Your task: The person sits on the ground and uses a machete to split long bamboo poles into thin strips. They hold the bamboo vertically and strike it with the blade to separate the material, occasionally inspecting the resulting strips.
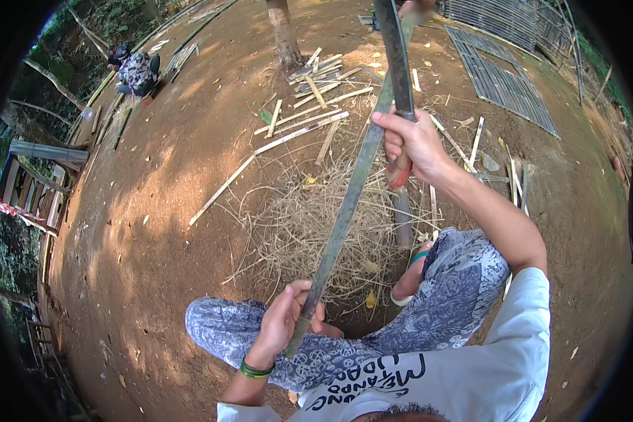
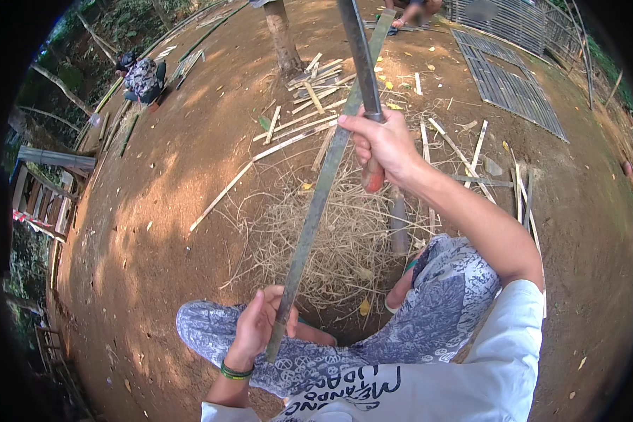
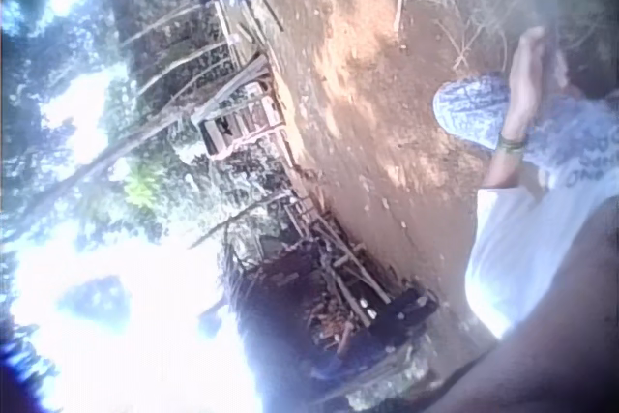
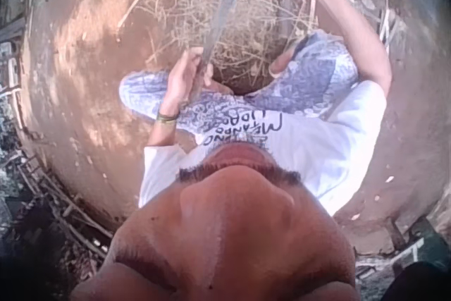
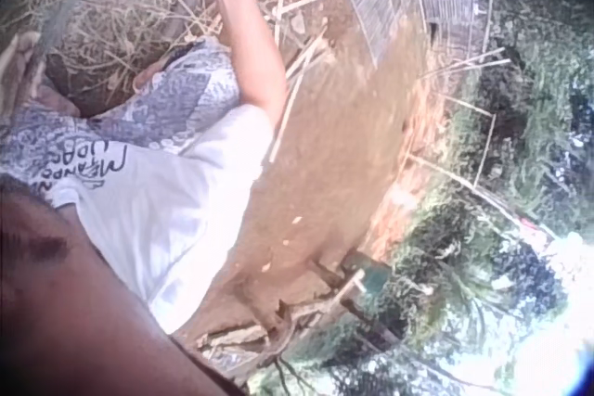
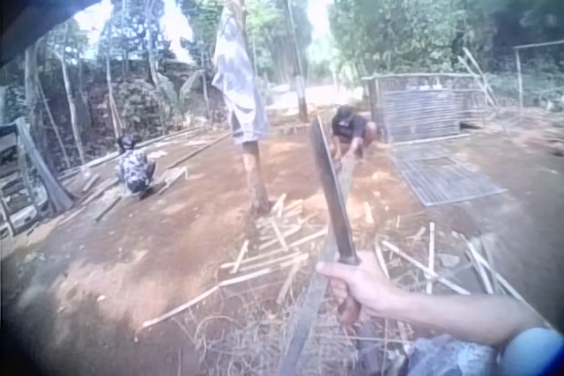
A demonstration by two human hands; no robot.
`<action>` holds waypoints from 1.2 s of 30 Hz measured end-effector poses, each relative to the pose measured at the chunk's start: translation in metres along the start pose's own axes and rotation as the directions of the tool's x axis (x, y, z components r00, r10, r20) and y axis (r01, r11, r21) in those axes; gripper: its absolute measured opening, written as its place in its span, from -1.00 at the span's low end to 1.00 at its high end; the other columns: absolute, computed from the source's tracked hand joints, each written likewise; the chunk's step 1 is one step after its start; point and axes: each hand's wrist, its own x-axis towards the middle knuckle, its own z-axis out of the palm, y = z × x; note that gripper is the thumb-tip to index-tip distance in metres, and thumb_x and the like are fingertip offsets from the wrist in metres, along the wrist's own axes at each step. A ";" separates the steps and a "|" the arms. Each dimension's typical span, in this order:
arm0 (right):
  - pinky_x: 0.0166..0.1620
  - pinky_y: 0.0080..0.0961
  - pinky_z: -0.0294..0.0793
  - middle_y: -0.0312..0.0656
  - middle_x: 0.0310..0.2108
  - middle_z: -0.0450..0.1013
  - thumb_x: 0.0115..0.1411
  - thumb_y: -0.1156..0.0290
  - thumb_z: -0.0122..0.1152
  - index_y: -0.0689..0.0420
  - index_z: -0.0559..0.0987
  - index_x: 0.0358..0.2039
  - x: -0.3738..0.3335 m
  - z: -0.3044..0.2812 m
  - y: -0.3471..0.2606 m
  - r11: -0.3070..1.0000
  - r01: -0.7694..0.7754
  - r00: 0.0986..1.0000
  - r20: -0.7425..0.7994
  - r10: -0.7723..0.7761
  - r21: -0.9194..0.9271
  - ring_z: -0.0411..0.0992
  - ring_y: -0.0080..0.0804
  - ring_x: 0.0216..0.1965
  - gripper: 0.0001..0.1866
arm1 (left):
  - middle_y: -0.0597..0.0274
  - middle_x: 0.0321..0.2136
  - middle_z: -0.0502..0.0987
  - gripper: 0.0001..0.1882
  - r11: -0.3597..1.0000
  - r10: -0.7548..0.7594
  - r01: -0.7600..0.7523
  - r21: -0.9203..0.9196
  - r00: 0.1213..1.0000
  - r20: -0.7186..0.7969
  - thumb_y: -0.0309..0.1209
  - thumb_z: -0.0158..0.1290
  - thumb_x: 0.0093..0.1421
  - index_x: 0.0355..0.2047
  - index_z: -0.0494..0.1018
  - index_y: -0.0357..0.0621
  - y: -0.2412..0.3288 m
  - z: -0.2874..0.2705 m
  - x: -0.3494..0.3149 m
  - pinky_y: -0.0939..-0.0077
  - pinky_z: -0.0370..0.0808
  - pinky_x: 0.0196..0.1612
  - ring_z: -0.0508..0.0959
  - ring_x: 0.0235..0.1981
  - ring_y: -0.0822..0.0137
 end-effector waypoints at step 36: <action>-0.53 -0.60 0.17 -0.45 -0.64 0.39 0.21 0.34 0.34 0.25 0.66 -0.36 -0.045 0.050 0.035 0.832 0.109 0.950 0.303 0.073 -0.543 0.23 -0.76 -0.58 -0.80 | 0.31 -0.04 0.47 -0.58 0.942 0.337 -0.333 0.050 0.924 -0.182 -0.42 -0.17 0.45 0.29 0.26 -0.19 0.043 0.053 0.099 0.52 0.43 -0.06 0.47 -0.15 0.50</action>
